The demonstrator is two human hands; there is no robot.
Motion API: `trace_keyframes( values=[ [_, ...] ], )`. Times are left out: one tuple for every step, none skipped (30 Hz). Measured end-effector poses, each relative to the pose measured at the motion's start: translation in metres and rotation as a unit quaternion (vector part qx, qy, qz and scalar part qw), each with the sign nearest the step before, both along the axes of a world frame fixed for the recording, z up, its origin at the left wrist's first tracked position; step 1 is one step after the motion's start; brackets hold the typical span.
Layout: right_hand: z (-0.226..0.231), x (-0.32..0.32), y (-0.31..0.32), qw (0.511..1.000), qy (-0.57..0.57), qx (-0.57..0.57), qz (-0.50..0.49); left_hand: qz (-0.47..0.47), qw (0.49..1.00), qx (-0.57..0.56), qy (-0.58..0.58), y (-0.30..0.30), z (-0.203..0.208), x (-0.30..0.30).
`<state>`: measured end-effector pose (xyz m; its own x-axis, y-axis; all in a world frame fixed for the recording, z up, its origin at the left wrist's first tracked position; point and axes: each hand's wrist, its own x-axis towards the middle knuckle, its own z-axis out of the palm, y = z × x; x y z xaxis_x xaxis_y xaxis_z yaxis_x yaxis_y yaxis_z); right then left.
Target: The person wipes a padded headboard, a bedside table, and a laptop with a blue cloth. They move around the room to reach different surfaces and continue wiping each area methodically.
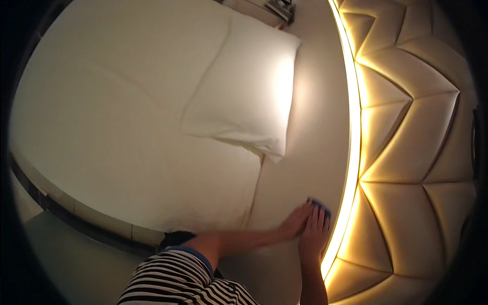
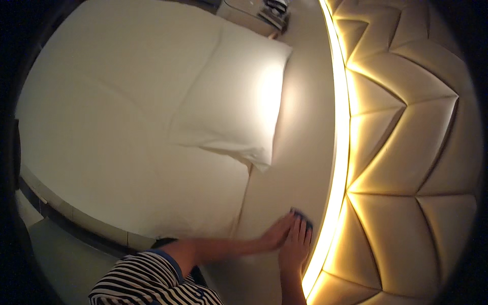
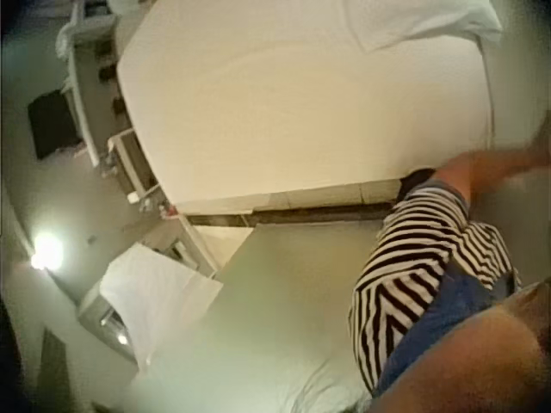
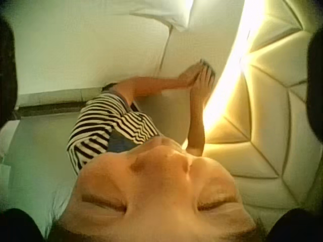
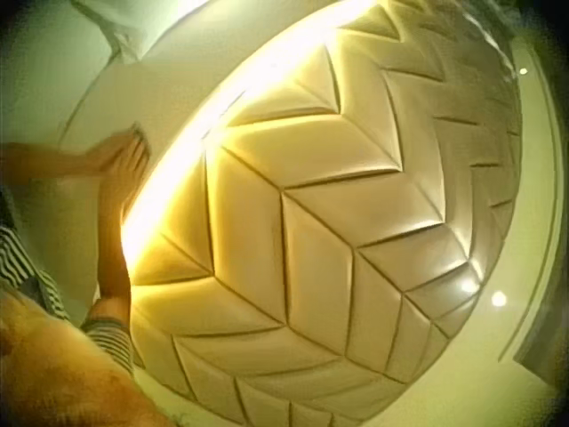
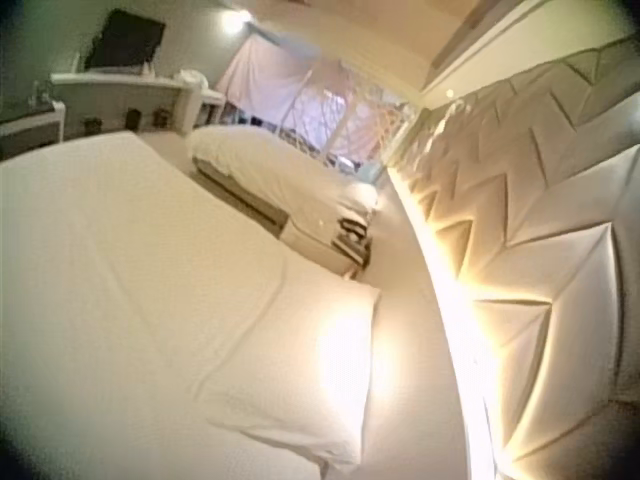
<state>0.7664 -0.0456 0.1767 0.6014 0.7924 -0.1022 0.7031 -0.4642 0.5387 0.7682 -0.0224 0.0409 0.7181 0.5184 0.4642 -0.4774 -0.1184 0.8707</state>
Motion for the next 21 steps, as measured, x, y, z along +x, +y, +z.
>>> trace_keyframes(
  values=[
    [0.000,-0.017,-0.014,0.999,0.031,-0.001,-0.013,-0.052,0.997,-0.032,0.052,-0.015,-0.001,-0.021],
    [-0.006,-0.035,-0.030,0.998,0.047,-0.014,-0.036,-0.106,0.987,-0.067,0.104,-0.029,-0.001,-0.043],
    [-0.011,-0.047,-0.039,0.996,0.063,-0.028,-0.054,-0.087,0.991,-0.054,0.085,-0.045,-0.009,-0.062],
    [-0.012,-0.051,-0.043,0.998,0.054,-0.033,-0.031,-0.071,0.994,-0.041,0.068,-0.051,-0.014,-0.072],
    [-0.011,-0.051,-0.047,0.998,0.042,-0.039,-0.008,-0.060,0.995,-0.037,0.063,-0.046,-0.011,-0.069],
    [-0.011,-0.047,-0.048,0.998,0.030,-0.046,0.013,-0.052,0.996,-0.033,0.059,-0.043,-0.007,-0.067],
    [-0.013,-0.038,-0.045,0.999,0.020,-0.047,0.012,-0.046,0.997,-0.030,0.055,-0.039,-0.005,-0.063],
    [-0.015,-0.029,-0.037,0.999,0.009,-0.046,0.009,-0.053,0.996,-0.027,0.061,-0.032,-0.009,-0.050],
    [-0.016,-0.018,-0.024,0.999,-0.001,-0.048,0.010,-0.057,0.996,-0.026,0.067,-0.020,-0.015,-0.028],
    [-0.017,-0.004,-0.006,1.000,-0.002,-0.024,0.007,-0.060,0.995,-0.028,0.076,-0.007,-0.020,-0.007],
    [-0.020,0.011,0.013,1.000,-0.001,-0.002,0.006,-0.027,0.998,0.002,0.051,0.011,-0.026,0.013],
    [-0.023,0.029,0.029,0.999,0.000,0.033,0.021,0.002,0.999,0.031,0.030,0.029,-0.028,0.029],
    [-0.026,0.043,0.035,0.997,0.001,0.068,0.031,-0.011,0.998,0.044,0.048,0.042,-0.023,0.037],
    [-0.031,0.051,0.037,0.997,-0.015,0.065,0.029,-0.021,0.996,0.061,0.064,0.058,-0.015,0.046],
    [-0.034,0.059,0.041,0.997,-0.035,0.065,0.026,-0.030,0.993,0.081,0.075,0.067,-0.011,0.054],
    [-0.036,0.063,0.044,0.996,-0.055,0.066,0.023,-0.032,0.995,0.074,0.057,0.066,-0.010,0.058],
    [-0.037,0.060,0.047,0.996,-0.052,0.069,0.028,-0.027,0.996,0.068,0.042,0.063,-0.019,0.058],
    [-0.038,0.055,0.041,0.996,-0.048,0.070,0.031,-0.026,0.997,0.060,0.027,0.058,-0.025,0.056],
    [-0.040,0.048,0.036,0.996,-0.044,0.072,0.035,-0.042,0.997,0.041,0.043,0.051,-0.032,0.049],
    [-0.043,0.039,0.027,0.997,-0.028,0.073,0.019,-0.063,0.996,0.020,0.058,0.039,-0.037,0.038],
    [-0.044,0.025,0.017,0.997,-0.012,0.072,0.002,-0.084,0.994,-0.003,0.074,0.026,-0.039,0.025]
  ],
)
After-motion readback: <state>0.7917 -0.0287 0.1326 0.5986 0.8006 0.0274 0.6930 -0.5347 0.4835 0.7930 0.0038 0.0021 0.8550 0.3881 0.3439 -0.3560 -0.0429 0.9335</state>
